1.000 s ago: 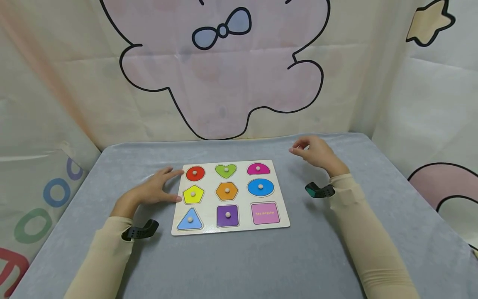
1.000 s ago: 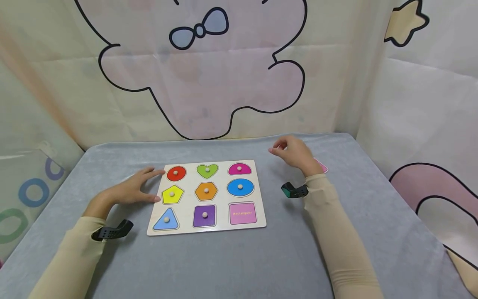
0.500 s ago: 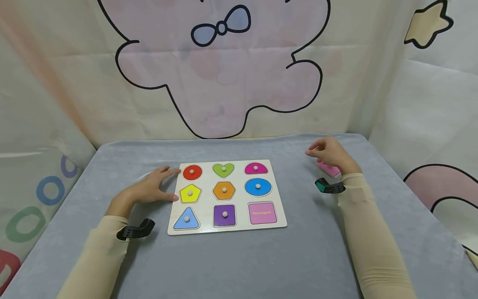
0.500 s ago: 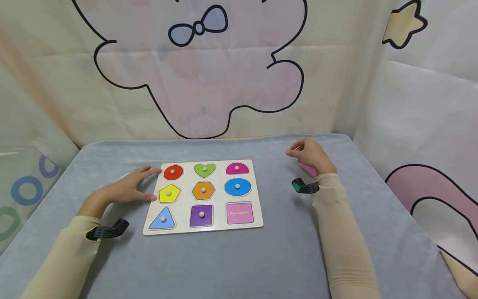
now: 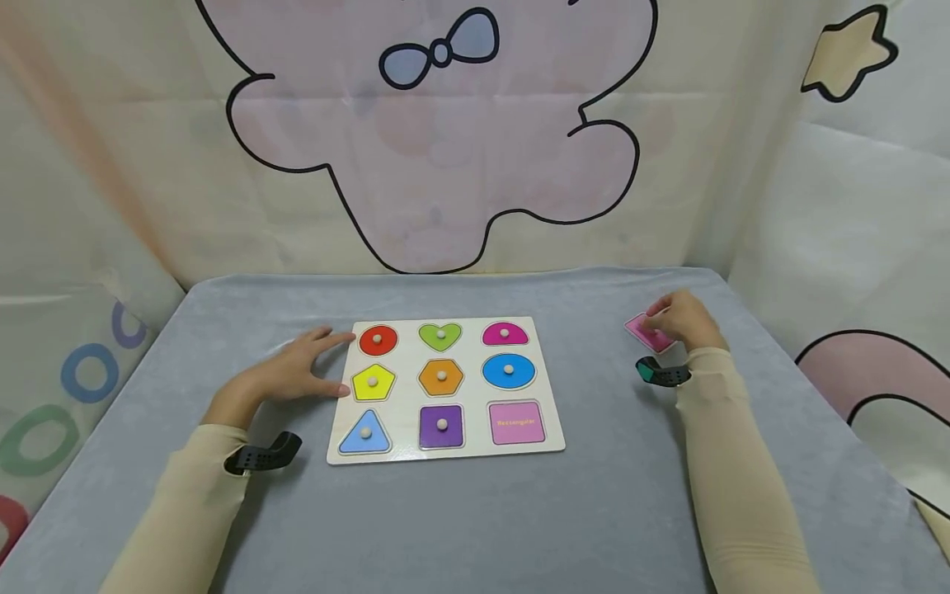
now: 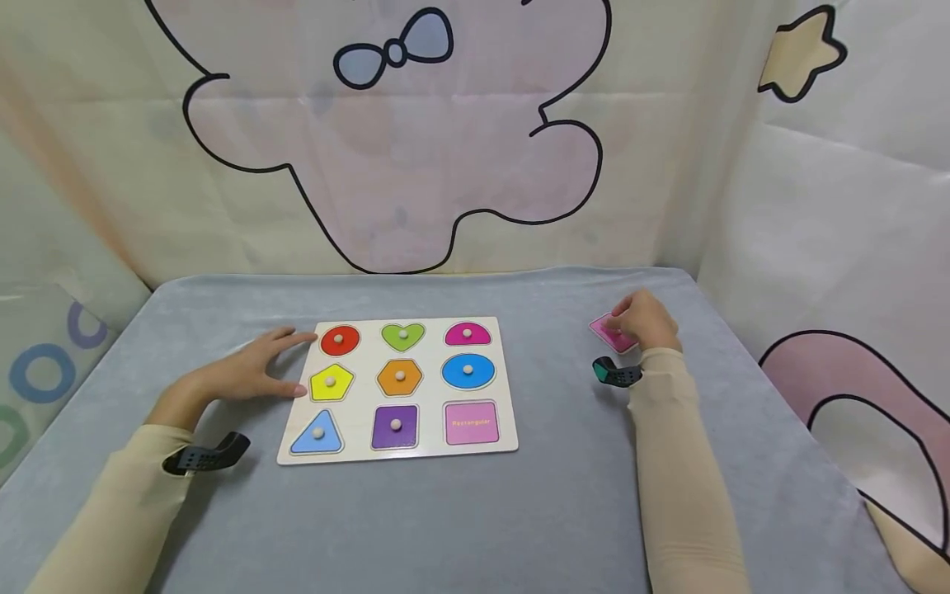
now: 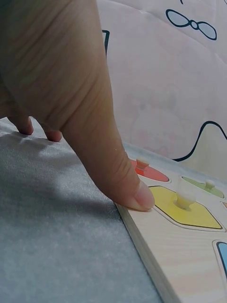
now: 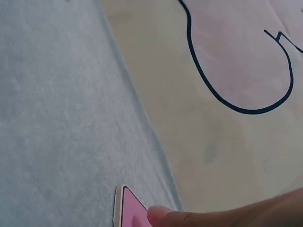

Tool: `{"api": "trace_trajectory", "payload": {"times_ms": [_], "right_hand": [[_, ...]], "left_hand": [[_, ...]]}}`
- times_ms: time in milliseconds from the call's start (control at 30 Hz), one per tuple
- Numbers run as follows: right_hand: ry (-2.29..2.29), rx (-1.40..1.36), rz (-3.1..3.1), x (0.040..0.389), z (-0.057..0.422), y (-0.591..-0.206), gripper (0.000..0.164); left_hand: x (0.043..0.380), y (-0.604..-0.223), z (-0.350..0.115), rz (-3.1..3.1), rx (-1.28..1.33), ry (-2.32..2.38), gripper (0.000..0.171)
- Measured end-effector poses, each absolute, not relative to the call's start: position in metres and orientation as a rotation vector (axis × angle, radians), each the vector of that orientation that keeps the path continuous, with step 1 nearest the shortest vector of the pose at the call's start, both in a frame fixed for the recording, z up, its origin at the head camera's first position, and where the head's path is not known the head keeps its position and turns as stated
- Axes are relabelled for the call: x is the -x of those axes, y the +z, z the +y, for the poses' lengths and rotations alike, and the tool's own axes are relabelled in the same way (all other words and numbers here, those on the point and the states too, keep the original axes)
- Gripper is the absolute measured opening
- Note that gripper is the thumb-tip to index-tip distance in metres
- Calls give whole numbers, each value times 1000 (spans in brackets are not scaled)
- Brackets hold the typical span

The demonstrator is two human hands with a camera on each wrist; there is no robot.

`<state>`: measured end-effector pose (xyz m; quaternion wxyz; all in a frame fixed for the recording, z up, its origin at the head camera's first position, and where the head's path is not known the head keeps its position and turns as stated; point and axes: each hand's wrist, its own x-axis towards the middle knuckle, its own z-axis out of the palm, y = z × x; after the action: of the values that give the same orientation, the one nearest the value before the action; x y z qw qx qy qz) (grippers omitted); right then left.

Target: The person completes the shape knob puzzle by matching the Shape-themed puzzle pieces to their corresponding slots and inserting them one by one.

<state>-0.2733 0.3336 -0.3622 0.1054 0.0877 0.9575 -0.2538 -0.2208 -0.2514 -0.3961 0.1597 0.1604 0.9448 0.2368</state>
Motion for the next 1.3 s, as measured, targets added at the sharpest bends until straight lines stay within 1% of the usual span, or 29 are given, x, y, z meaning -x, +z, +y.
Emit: {"api": "trace_trajectory", "payload": {"times_ms": [133, 333, 600, 967, 1300], "right_hand": [[-673, -311, 2835, 270, 339, -361, 36], [-624, -274, 2738, 263, 343, -353, 35], [-618, -199, 2808, 266, 339, -356, 22], [-794, -23, 2859, 276, 298, -345, 21], [-799, 129, 2861, 269, 265, -334, 18]], "left_hand": [[223, -393, -250, 2692, -465, 671, 93], [226, -392, -248, 2698, -463, 661, 93], [227, -389, -247, 2687, -449, 661, 93], [225, -389, -249, 2686, -451, 678, 92], [222, -395, -249, 2694, -438, 670, 92]]}}
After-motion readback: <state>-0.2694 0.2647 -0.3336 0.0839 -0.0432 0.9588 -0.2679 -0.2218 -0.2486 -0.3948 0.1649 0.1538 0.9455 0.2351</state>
